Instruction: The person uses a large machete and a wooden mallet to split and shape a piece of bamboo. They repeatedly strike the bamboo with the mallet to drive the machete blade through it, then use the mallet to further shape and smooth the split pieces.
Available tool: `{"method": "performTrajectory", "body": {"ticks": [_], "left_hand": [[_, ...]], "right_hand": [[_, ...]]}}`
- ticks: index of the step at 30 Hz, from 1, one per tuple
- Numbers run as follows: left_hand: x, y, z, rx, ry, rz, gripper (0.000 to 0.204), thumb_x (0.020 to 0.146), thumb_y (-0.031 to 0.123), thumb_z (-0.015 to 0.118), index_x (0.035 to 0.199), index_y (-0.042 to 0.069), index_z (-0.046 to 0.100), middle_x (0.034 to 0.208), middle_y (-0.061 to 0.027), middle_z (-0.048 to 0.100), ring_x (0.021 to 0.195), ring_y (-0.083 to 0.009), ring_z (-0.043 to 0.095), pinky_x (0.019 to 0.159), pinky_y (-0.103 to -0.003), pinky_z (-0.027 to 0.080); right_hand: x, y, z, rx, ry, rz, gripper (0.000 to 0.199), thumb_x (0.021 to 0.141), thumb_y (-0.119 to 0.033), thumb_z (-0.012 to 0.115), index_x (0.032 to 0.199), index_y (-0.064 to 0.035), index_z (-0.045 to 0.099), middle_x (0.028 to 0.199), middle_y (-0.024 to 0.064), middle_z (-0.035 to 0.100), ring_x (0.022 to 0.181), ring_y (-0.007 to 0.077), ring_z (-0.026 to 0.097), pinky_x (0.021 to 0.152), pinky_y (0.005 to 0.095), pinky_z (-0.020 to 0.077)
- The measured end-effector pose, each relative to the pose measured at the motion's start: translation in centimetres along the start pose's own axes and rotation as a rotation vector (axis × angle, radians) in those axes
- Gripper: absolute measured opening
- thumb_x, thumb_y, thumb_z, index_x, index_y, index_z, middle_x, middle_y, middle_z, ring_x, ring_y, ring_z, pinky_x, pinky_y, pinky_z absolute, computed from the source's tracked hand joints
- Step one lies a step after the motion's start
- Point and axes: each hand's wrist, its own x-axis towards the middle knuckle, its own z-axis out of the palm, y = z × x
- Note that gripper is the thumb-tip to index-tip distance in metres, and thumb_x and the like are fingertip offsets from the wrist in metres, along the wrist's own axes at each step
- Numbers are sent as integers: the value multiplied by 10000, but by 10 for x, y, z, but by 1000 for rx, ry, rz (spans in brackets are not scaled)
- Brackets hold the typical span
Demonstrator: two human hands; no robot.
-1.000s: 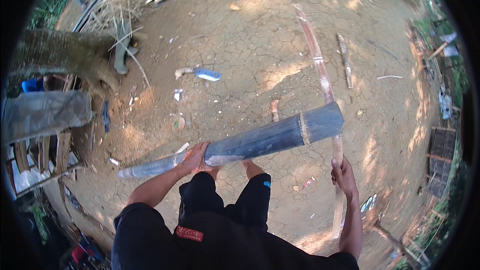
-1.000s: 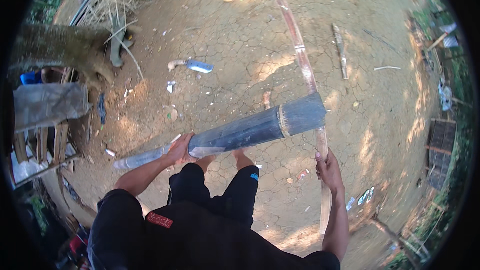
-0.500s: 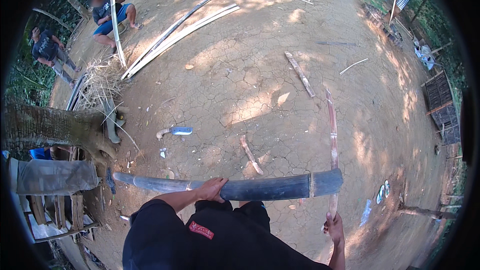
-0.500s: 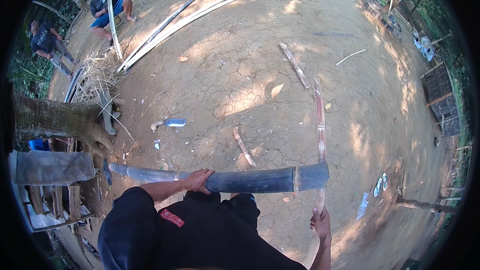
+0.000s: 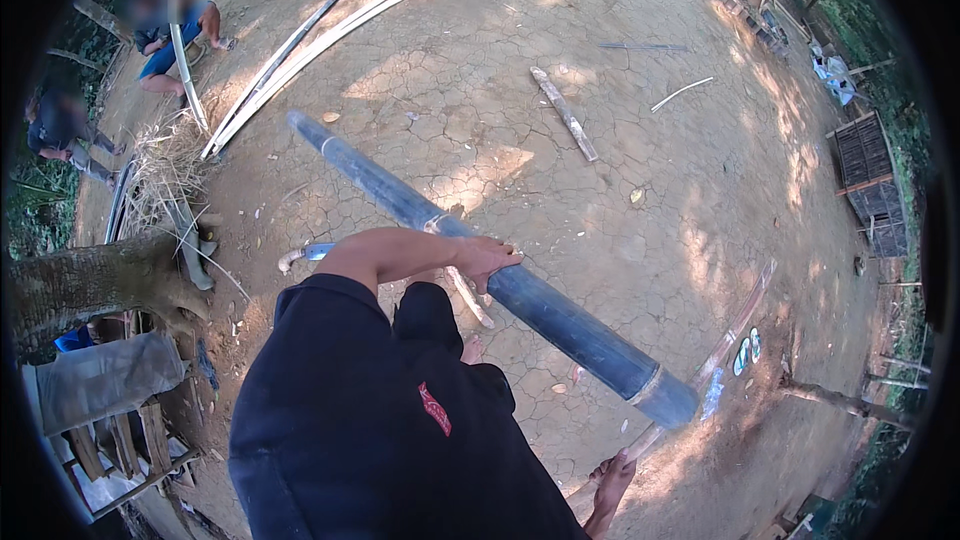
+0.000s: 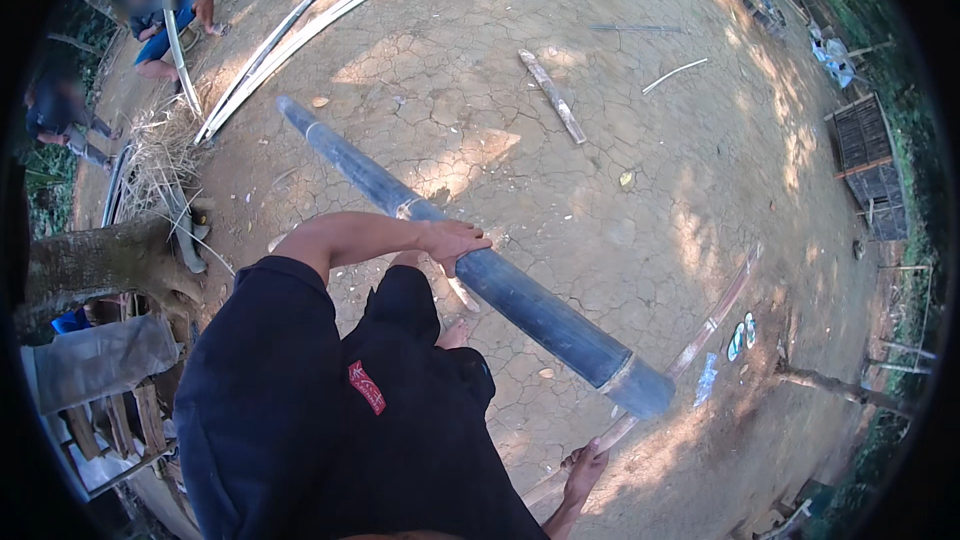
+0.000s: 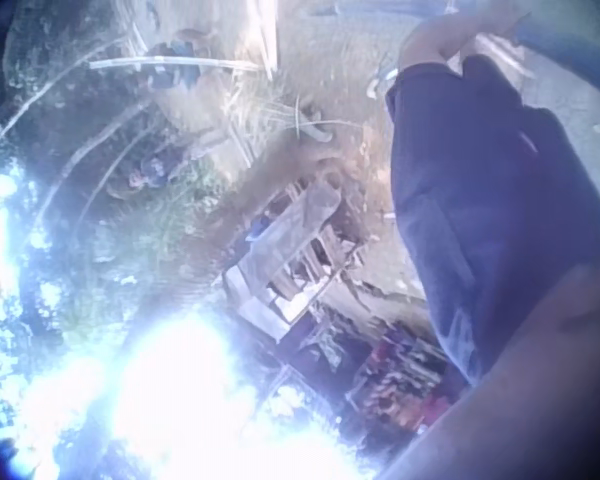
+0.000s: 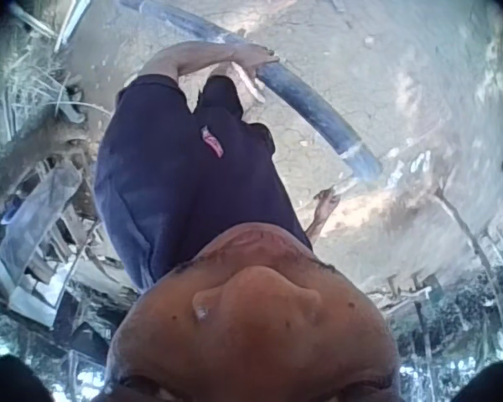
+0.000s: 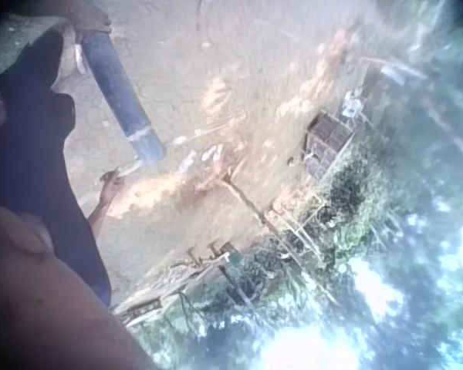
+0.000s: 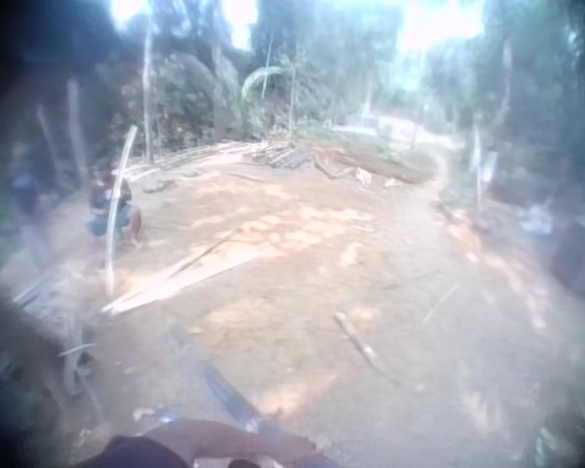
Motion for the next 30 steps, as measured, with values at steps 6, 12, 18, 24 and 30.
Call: {"method": "performTrajectory", "body": {"ticks": [6,12,18,24,30], "left_hand": [[118,-98,-92,127,-124,204,915,555,323,924,1294,89,438,1170,-211,571,1130,-430,575,954,-505,470],[195,-137,-189,199,-207,397,904,575,334,914,1302,95,434,1196,-211,563,1168,-421,560,962,-506,469],[230,-184,-251,195,-236,456,908,584,328,908,1321,99,429,1199,-204,554,1169,-416,555,963,-514,464],[238,-217,-282,148,-216,466,949,576,326,917,1351,98,420,1211,-214,553,1175,-416,557,975,-510,458],[246,-206,-314,116,-173,557,954,584,293,920,1355,58,411,1258,-224,556,1205,-418,544,1011,-464,454]], "right_hand": [[1,-39,109,131,250,15,435,1023,-468,548,894,-106,343,599,-4,353,464,100,358,414,282,370],[-21,-91,183,239,443,67,466,1009,-510,549,868,-120,336,582,-17,337,440,81,312,384,247,292],[-11,-160,255,245,542,55,490,1008,-516,547,819,-117,335,564,-22,328,434,77,315,380,238,289],[0,-220,294,194,611,50,489,1003,-514,560,832,-108,348,570,-19,346,442,81,363,368,236,299],[-13,-234,284,235,527,-51,381,1041,-415,539,860,-109,403,608,-28,408,460,71,392,398,248,345]]}}
